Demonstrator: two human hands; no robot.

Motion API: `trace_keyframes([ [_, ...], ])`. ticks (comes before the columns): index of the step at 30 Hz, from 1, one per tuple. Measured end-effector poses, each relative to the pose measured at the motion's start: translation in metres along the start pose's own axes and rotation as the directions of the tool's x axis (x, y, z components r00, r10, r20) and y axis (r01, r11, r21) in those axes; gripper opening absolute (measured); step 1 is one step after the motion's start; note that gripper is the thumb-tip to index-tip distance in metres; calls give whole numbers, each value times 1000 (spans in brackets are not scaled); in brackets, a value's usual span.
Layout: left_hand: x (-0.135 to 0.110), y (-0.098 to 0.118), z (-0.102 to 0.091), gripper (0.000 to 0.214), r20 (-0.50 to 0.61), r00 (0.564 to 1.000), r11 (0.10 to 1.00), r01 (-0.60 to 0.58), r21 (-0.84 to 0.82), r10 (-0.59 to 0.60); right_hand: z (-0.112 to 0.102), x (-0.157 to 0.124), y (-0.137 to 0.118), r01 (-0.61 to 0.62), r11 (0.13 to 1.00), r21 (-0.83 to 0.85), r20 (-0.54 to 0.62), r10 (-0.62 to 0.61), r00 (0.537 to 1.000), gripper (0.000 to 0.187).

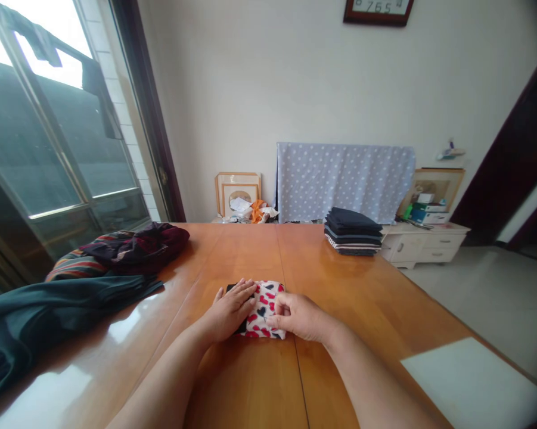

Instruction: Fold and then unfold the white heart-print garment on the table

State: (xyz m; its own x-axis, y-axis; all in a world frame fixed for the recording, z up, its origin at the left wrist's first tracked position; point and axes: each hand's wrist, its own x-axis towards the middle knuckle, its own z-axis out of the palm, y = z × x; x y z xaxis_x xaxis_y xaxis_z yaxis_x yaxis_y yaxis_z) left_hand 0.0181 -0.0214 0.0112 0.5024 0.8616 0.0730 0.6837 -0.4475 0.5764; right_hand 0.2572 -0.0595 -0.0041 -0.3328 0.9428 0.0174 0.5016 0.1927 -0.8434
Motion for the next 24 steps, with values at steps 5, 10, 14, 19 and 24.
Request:
trace_keyframes([
  [5,-4,0,-13,54,-174,981,947,32,-321,-92,-5,4,3,19,992,123,6,-20,1000,32],
  [10,-2,-8,-27,52,-440,844,884,79,-461,-305,-13,7,5,68,990,122,-193,-44,980,37],
  [14,1,-22,-26,54,-500,787,851,60,-521,-362,-7,3,3,15,988,156,-10,-14,1000,34],
  [19,1,-41,-23,59,-416,801,875,259,-408,-431,-5,4,5,6,992,129,-14,-4,1000,26],
  [24,-1,-32,-25,44,-455,843,949,185,-257,-287,-16,8,8,56,998,-30,-277,-62,959,12],
])
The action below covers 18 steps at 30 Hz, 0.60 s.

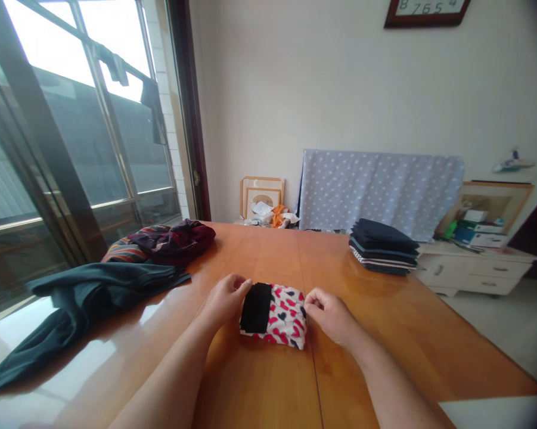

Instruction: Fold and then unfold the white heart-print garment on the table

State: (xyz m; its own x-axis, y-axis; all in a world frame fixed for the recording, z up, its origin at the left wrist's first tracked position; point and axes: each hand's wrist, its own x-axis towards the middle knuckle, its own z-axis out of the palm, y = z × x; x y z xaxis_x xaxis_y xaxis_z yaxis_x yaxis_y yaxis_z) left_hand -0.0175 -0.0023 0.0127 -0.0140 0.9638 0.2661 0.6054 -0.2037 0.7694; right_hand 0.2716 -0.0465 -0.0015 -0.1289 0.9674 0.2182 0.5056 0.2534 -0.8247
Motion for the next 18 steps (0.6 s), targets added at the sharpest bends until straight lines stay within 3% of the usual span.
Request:
trace_keyframes([
  [3,-10,20,-2,36,51,981,980,-180,-80,185,-7,-6,-4,99,990,-98,108,-89,990,24],
  [7,-25,39,-2,31,303,902,951,-281,-131,308,-10,-14,-5,160,974,-158,264,-114,958,61],
  [11,-30,42,-3,37,457,816,923,-383,-32,354,-7,-13,-2,150,984,-95,294,-116,949,50],
  [15,-30,42,-5,59,502,797,913,-407,37,336,-4,-9,-8,186,981,-55,305,-161,939,34],
  [18,-31,43,-6,80,492,802,909,-415,49,339,-3,-6,-17,168,985,28,246,-169,954,37],
])
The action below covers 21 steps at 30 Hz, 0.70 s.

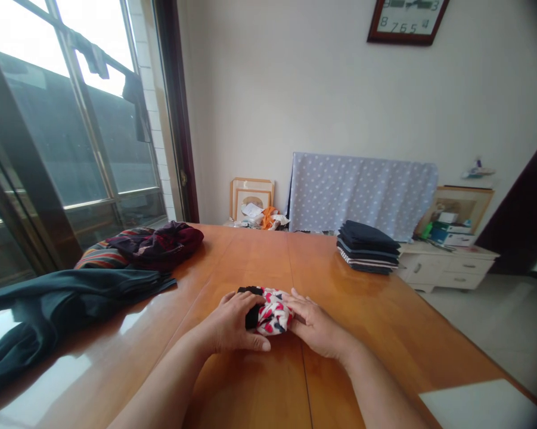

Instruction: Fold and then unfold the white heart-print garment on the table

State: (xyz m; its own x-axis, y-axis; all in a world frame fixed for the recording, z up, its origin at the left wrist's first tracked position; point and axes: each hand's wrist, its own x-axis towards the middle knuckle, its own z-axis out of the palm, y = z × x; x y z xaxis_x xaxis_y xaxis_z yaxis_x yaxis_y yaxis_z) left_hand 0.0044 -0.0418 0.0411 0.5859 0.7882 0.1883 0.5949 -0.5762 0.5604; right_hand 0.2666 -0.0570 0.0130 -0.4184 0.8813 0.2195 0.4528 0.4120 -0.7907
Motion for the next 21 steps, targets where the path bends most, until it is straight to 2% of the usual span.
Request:
trace_keyframes([
  [2,0,1,0,84,-36,999,999,9,-34,-11,-1,1,-5,-29,992,126,-31,34,999,41],
  [5,0,5,1,66,-87,993,972,55,-227,-76,-4,1,-10,-75,905,419,-60,110,992,46],
  [7,0,11,2,51,-75,988,887,87,-454,-135,-6,0,-12,-86,798,597,-93,176,980,47],
  [10,1,19,3,44,-32,969,672,146,-726,-245,-5,0,-11,-106,637,763,-102,281,954,45],
  [13,3,23,6,45,-20,931,525,187,-830,-363,-1,3,-7,-171,524,834,-39,365,930,41],
  [17,10,15,13,44,65,914,411,242,-879,-401,2,7,0,-271,396,878,83,431,899,43],
  [19,14,9,18,45,111,898,344,274,-898,-427,2,8,2,-283,377,882,116,409,905,42],
  [21,17,3,24,44,143,879,257,283,-924,-455,2,8,4,-261,401,878,98,383,918,35],
])
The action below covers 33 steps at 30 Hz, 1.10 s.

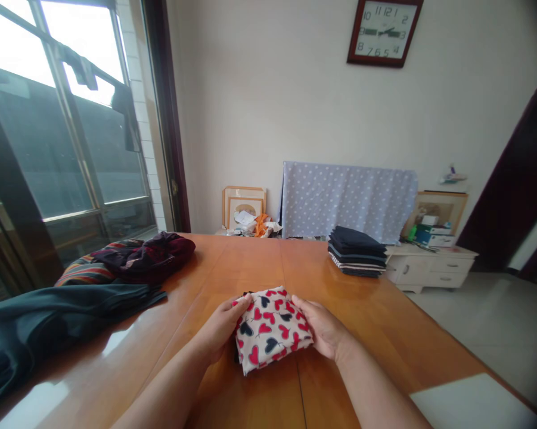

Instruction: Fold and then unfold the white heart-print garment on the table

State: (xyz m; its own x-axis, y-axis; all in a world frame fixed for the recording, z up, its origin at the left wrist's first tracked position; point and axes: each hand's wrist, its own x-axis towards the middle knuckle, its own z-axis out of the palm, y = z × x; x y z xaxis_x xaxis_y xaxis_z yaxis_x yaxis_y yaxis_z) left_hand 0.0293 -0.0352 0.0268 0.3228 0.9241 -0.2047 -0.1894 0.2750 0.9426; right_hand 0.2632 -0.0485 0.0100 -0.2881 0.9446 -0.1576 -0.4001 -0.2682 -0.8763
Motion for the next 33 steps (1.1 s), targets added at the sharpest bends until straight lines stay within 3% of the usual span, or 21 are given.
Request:
trace_keyframes([
  [3,6,-4,-2,41,-38,998,994,48,-99,-52,-4,3,4,3,1000,-25,-31,-4,1000,26],
  [6,9,-3,-5,41,-99,991,990,79,-119,-91,-8,8,8,-87,995,-42,-80,84,993,28],
  [11,11,1,-10,43,-81,985,980,137,-147,-150,-11,11,10,-102,994,-42,-88,98,991,28],
  [16,14,-4,-13,29,-94,990,981,89,-170,-106,-10,7,8,-62,996,-71,-89,55,995,23],
  [19,15,-7,-14,27,-121,987,982,86,-166,-107,-10,4,6,-61,994,-94,-64,55,996,41],
  [23,14,-5,-11,20,-146,983,983,84,-163,-109,-8,2,5,-56,987,-148,-147,34,989,59],
  [28,11,-3,-4,23,-164,981,985,80,-153,-105,-6,0,6,-80,960,-269,-105,53,993,47],
  [33,11,-2,-12,37,-182,982,997,46,-59,-56,-6,-3,5,-105,943,-317,-120,70,990,49],
])
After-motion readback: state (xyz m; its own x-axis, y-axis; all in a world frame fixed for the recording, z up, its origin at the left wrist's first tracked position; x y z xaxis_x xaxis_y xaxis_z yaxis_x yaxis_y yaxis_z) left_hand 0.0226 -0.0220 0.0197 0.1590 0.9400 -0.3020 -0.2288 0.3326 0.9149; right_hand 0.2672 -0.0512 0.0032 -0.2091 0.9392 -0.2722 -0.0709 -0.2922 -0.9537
